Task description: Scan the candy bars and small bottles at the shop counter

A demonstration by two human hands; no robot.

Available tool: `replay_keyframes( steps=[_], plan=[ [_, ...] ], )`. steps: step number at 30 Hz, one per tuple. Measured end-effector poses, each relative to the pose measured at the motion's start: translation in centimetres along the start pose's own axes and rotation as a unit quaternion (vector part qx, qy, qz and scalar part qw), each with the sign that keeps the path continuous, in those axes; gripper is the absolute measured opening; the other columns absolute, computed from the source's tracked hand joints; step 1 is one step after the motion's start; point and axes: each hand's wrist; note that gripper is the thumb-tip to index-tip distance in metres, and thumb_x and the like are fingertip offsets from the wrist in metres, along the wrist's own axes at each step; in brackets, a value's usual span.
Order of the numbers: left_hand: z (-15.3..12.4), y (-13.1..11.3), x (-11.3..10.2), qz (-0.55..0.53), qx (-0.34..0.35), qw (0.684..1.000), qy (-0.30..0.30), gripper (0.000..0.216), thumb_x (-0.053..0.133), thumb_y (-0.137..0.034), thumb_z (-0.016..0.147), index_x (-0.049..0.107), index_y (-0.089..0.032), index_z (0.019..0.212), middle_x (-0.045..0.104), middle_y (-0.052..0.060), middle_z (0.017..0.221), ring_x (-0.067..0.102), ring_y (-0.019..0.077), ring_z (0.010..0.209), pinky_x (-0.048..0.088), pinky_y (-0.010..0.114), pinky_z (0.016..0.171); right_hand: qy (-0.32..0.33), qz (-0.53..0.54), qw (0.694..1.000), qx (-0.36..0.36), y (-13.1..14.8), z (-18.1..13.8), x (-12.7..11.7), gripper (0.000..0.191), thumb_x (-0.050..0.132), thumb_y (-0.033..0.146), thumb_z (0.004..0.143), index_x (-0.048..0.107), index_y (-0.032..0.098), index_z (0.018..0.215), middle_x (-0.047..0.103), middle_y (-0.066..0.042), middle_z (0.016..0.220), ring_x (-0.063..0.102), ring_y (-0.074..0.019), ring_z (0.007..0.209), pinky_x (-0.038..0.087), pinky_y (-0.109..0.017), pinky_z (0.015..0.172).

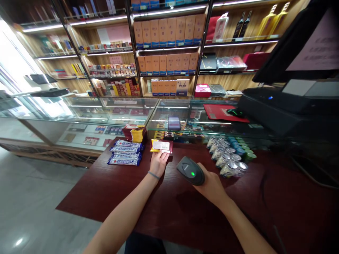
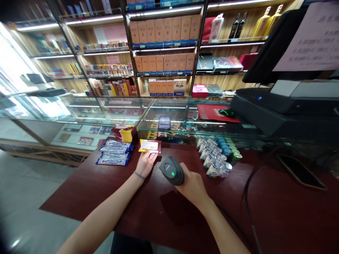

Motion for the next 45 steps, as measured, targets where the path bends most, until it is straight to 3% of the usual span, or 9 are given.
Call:
replay_keyframes(
  steps=[7, 13, 18, 24, 27, 36, 38, 42, 45],
  plan=[
    [0.7, 0.4, -0.5, -0.003, 0.003, 1.000, -0.019, 0.023, 0.064, -0.018, 0.086, 0.056, -0.024, 0.106, 0.071, 0.005, 0.110, 0.070, 0.0160, 0.101, 0.053, 0.038, 0.099, -0.023, 0.031, 0.999, 0.007, 0.3, 0.1, -0.8, 0.033, 0.061, 0.029, 0.078, 0.045, 0.029, 0.106, 0.074, -0.001, 0.081, 0.075, -0.0293, 0.080, 0.046, -0.027, 0.061],
    [1.2, -0.5, -0.2, 0.223, 0.129, 0.966, 0.005, 0.027, 0.068, -0.031, 0.083, 0.059, -0.021, 0.106, 0.072, 0.007, 0.105, 0.070, 0.0196, 0.097, 0.055, 0.039, 0.091, -0.064, 0.050, 0.996, 0.038, 0.5, 0.3, -1.9, 0.030, 0.062, 0.028, 0.075, 0.048, 0.029, 0.102, 0.072, 0.000, 0.078, 0.074, -0.0274, 0.078, 0.047, -0.027, 0.062],
    [0.9, -2.0, 1.0, 0.562, 0.305, 0.764, 0.084, 0.025, 0.064, -0.030, 0.087, 0.065, -0.029, 0.112, 0.073, 0.006, 0.100, 0.070, 0.0243, 0.092, 0.053, 0.035, 0.084, -0.139, 0.113, 0.981, 0.081, 0.1, 0.5, -2.8, 0.034, 0.066, 0.033, 0.072, 0.052, 0.028, 0.103, 0.073, -0.001, 0.080, 0.073, -0.0271, 0.081, 0.052, -0.030, 0.067],
    [0.4, 0.0, 3.1, 0.746, 0.298, 0.557, 0.210, 0.012, 0.055, -0.019, 0.089, 0.065, -0.025, 0.090, 0.068, 0.008, 0.079, 0.066, 0.0246, 0.076, 0.049, 0.032, 0.076, -0.227, 0.159, 0.958, 0.074, -1.7, 0.7, -4.2, 0.041, 0.067, 0.034, 0.073, 0.056, 0.024, 0.111, 0.075, -0.007, 0.095, 0.071, -0.0274, 0.099, 0.056, -0.037, 0.081],
    [0.8, 2.0, 4.2, 0.752, 0.272, 0.550, 0.241, 0.014, 0.054, -0.015, 0.088, 0.065, -0.023, 0.087, 0.068, 0.010, 0.082, 0.066, 0.0251, 0.081, 0.048, 0.033, 0.081, -0.265, 0.186, 0.943, 0.073, -3.0, 0.9, -5.1, 0.049, 0.069, 0.033, 0.073, 0.056, 0.021, 0.118, 0.074, -0.009, 0.101, 0.071, -0.0258, 0.096, 0.056, -0.037, 0.083],
    [3.8, 8.4, 8.0, 0.624, 0.261, 0.683, 0.277, 0.012, 0.068, -0.011, 0.080, 0.066, -0.022, 0.078, 0.068, 0.008, 0.079, 0.069, 0.0224, 0.078, 0.051, 0.033, 0.085, -0.314, 0.217, 0.917, 0.112, -5.4, 0.3, -7.8, 0.035, 0.069, 0.040, 0.077, 0.063, 0.020, 0.105, 0.070, -0.005, 0.068, 0.070, -0.0248, 0.069, 0.058, -0.034, 0.059],
    [4.4, 9.1, 8.7, 0.668, 0.259, 0.638, 0.284, 0.010, 0.065, -0.012, 0.084, 0.067, -0.022, 0.084, 0.069, 0.009, 0.083, 0.070, 0.0219, 0.082, 0.052, 0.032, 0.086, -0.326, 0.225, 0.911, 0.118, -5.4, 0.2, -8.0, 0.034, 0.070, 0.041, 0.076, 0.065, 0.019, 0.101, 0.066, -0.002, 0.060, 0.069, -0.0238, 0.065, 0.056, -0.032, 0.055],
    [5.2, 9.6, 9.3, 0.792, 0.241, 0.461, 0.320, 0.024, 0.048, -0.014, 0.095, 0.065, -0.020, 0.111, 0.069, 0.013, 0.114, 0.066, 0.0215, 0.108, 0.050, 0.033, 0.095, -0.348, 0.233, 0.898, 0.133, -4.8, 0.1, -8.2, 0.030, 0.073, 0.042, 0.073, 0.065, 0.018, 0.090, 0.063, 0.000, 0.055, 0.065, -0.0203, 0.056, 0.052, -0.029, 0.051],
    [5.4, 9.7, 9.3, 0.809, 0.235, 0.433, 0.320, 0.030, 0.044, -0.013, 0.097, 0.062, -0.021, 0.120, 0.066, 0.012, 0.125, 0.063, 0.0210, 0.116, 0.049, 0.031, 0.098, -0.342, 0.249, 0.894, 0.144, -4.2, 0.2, -8.2, 0.027, 0.073, 0.039, 0.071, 0.064, 0.019, 0.086, 0.064, 0.000, 0.056, 0.058, -0.0162, 0.046, 0.049, -0.028, 0.047]
  ],
)
Point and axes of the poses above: each hand's wrist, its own z-axis towards the middle knuckle, its own x-axis out of the palm, y = z × x
